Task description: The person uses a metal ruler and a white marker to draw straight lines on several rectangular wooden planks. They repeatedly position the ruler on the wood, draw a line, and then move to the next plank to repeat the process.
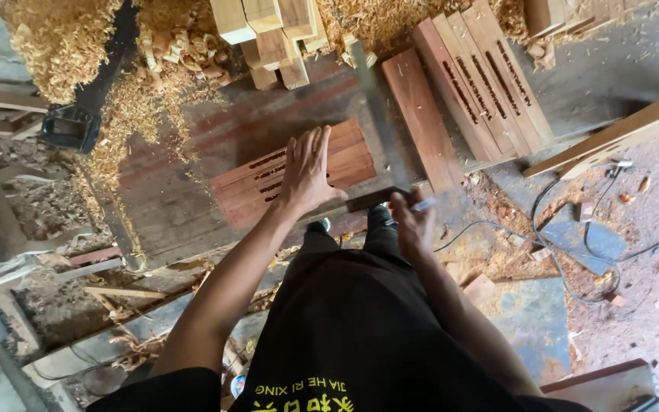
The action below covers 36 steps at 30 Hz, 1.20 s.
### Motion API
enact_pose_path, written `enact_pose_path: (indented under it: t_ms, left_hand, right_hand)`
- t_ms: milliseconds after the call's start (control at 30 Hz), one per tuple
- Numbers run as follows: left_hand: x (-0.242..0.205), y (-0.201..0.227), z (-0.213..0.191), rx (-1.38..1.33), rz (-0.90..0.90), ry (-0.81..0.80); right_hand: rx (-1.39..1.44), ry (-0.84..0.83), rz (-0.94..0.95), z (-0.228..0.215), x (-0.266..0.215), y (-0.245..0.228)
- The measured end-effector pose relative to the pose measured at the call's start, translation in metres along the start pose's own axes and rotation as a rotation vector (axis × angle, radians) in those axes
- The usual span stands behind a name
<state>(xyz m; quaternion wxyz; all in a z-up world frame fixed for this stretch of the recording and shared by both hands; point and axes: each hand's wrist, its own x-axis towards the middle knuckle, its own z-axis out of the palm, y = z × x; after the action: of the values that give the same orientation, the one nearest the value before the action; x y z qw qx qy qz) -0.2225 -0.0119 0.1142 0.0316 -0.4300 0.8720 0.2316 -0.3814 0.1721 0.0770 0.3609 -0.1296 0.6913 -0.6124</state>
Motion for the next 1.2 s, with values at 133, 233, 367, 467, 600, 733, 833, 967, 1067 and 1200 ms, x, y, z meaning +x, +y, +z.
enact_pose_path:
  t_ms: [133, 233, 367, 467, 600, 733, 833, 967, 1067, 1200]
  left_hand:
    - [-0.007, -0.004, -0.006, -0.097, 0.062, -0.023]
    - [-0.010, 0.004, -0.019, -0.060, 0.093, -0.091]
    - [0.011, -0.045, 0.075, 0.052, 0.125, -0.140]
    - [0.006, -0.031, 0.059, 0.071, 0.139, -0.145]
    - [-0.007, 0.001, 0.009, 0.105, 0.143, -0.137]
    - [-0.010, 0.007, 0.005, 0.093, 0.110, -0.131]
    - [-0.010, 0.007, 0.006, 0.085, 0.095, -0.128]
    - [-0.009, 0.010, 0.001, 0.074, 0.076, -0.144]
    - [-0.010, 0.009, 0.003, 0.071, 0.066, -0.155]
    - [-0.010, 0.010, 0.002, 0.075, 0.056, -0.158]
  right_hand:
    - [0.085, -0.064, 0.159, 0.019, -0.004, 0.030]
    - [0.067, -0.083, 0.189, 0.033, -0.007, 0.024]
    - [0.035, -0.116, 0.232, 0.044, -0.008, 0.015]
    - [0.059, -0.094, 0.230, 0.050, -0.007, 0.006]
    - [0.095, -0.087, 0.242, 0.054, -0.004, -0.003]
    - [0.121, -0.071, 0.254, 0.053, -0.003, -0.004]
    - [0.153, -0.048, 0.266, 0.051, 0.000, 0.005]
    - [0.150, -0.052, 0.259, 0.052, 0.002, 0.010]
    - [0.146, -0.049, 0.274, 0.052, 0.002, 0.007]
    - [0.157, -0.044, 0.280, 0.054, 0.002, 0.008]
